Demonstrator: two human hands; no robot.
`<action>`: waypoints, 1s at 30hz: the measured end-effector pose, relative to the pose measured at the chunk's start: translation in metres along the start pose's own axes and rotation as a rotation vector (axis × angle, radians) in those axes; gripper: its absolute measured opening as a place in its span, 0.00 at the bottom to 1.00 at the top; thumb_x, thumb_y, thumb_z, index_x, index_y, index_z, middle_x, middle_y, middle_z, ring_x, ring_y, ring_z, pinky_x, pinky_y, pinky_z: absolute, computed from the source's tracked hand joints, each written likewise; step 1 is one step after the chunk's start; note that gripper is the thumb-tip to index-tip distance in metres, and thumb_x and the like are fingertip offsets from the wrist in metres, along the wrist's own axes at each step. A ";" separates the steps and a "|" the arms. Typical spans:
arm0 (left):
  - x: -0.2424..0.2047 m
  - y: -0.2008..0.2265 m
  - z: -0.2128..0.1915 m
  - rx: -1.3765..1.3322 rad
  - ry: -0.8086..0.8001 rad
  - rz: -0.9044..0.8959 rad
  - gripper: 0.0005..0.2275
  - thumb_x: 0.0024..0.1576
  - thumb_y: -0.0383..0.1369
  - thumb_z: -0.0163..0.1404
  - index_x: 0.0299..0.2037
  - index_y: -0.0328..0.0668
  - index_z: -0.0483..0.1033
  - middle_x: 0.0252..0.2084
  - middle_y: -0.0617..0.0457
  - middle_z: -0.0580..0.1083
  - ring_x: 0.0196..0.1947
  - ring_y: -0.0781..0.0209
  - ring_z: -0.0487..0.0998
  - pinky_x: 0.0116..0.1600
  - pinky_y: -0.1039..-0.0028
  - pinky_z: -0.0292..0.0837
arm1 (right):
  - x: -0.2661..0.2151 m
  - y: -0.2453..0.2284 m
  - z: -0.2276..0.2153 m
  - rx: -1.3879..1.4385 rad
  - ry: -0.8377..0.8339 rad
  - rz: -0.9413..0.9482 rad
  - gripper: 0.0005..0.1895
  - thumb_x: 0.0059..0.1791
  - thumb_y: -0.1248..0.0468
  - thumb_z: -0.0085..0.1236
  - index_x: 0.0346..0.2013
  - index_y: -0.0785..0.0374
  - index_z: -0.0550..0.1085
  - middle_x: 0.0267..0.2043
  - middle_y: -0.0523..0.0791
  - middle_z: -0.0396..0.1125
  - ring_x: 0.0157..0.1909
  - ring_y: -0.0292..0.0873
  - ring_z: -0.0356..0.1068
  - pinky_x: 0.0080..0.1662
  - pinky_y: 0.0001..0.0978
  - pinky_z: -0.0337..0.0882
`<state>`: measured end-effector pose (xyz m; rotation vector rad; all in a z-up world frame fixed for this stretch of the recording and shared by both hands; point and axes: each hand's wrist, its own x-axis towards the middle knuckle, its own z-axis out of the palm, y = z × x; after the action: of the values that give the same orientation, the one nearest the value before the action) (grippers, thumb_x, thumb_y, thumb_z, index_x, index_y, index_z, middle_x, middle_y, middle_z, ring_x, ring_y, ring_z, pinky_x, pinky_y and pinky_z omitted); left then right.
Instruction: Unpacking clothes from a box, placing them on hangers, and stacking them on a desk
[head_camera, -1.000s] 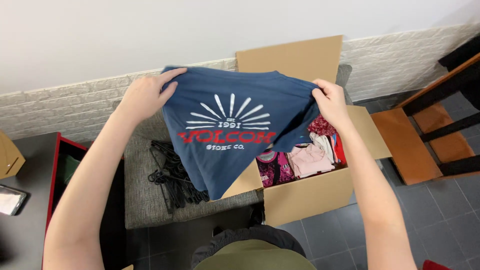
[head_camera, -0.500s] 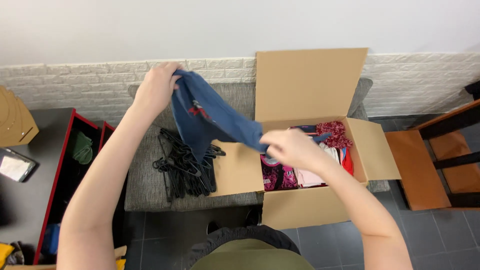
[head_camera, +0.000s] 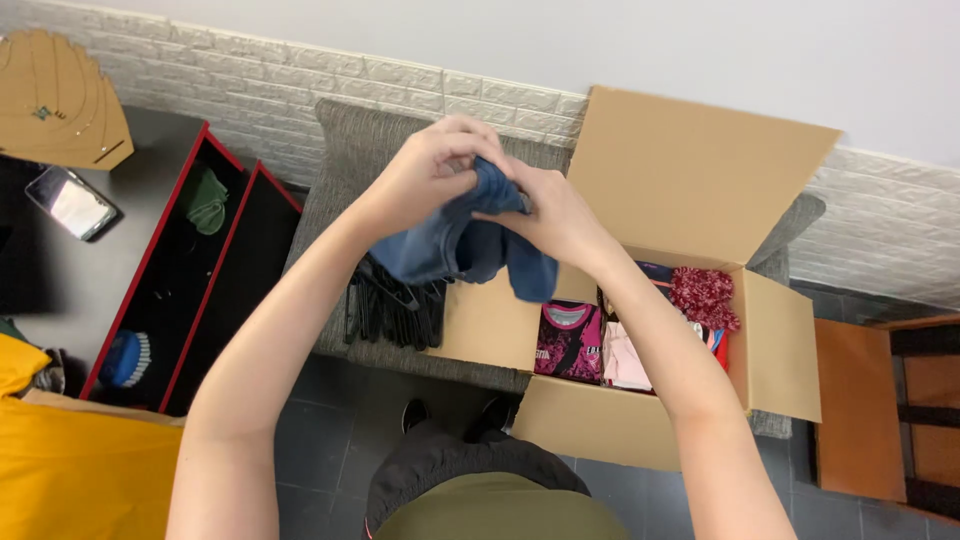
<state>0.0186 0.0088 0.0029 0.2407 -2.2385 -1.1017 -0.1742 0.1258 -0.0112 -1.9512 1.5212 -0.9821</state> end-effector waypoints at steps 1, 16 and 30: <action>-0.012 -0.008 0.001 0.001 0.011 -0.013 0.12 0.55 0.21 0.54 0.49 0.39 0.81 0.52 0.44 0.75 0.47 0.48 0.80 0.48 0.65 0.76 | 0.005 0.008 0.009 0.006 -0.015 -0.003 0.21 0.52 0.53 0.66 0.55 0.56 0.72 0.53 0.48 0.76 0.61 0.56 0.72 0.59 0.51 0.71; -0.221 -0.104 -0.024 0.036 0.461 -0.596 0.08 0.67 0.31 0.51 0.53 0.52 0.79 0.41 0.48 0.81 0.48 0.59 0.82 0.52 0.63 0.79 | 0.057 -0.042 0.046 0.141 0.249 -0.227 0.10 0.61 0.68 0.51 0.57 0.57 0.69 0.44 0.50 0.70 0.47 0.44 0.68 0.54 0.40 0.70; -0.311 -0.054 -0.161 0.008 0.356 -0.682 0.07 0.68 0.29 0.50 0.41 0.42 0.83 0.30 0.48 0.78 0.32 0.62 0.78 0.39 0.68 0.76 | 0.046 -0.036 0.160 0.295 0.039 0.018 0.14 0.60 0.66 0.38 0.36 0.56 0.72 0.31 0.40 0.62 0.39 0.37 0.60 0.47 0.30 0.65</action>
<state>0.3554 -0.0017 -0.1060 1.1714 -1.8702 -1.2538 -0.0218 0.0818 -0.0739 -1.7170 1.3256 -1.1696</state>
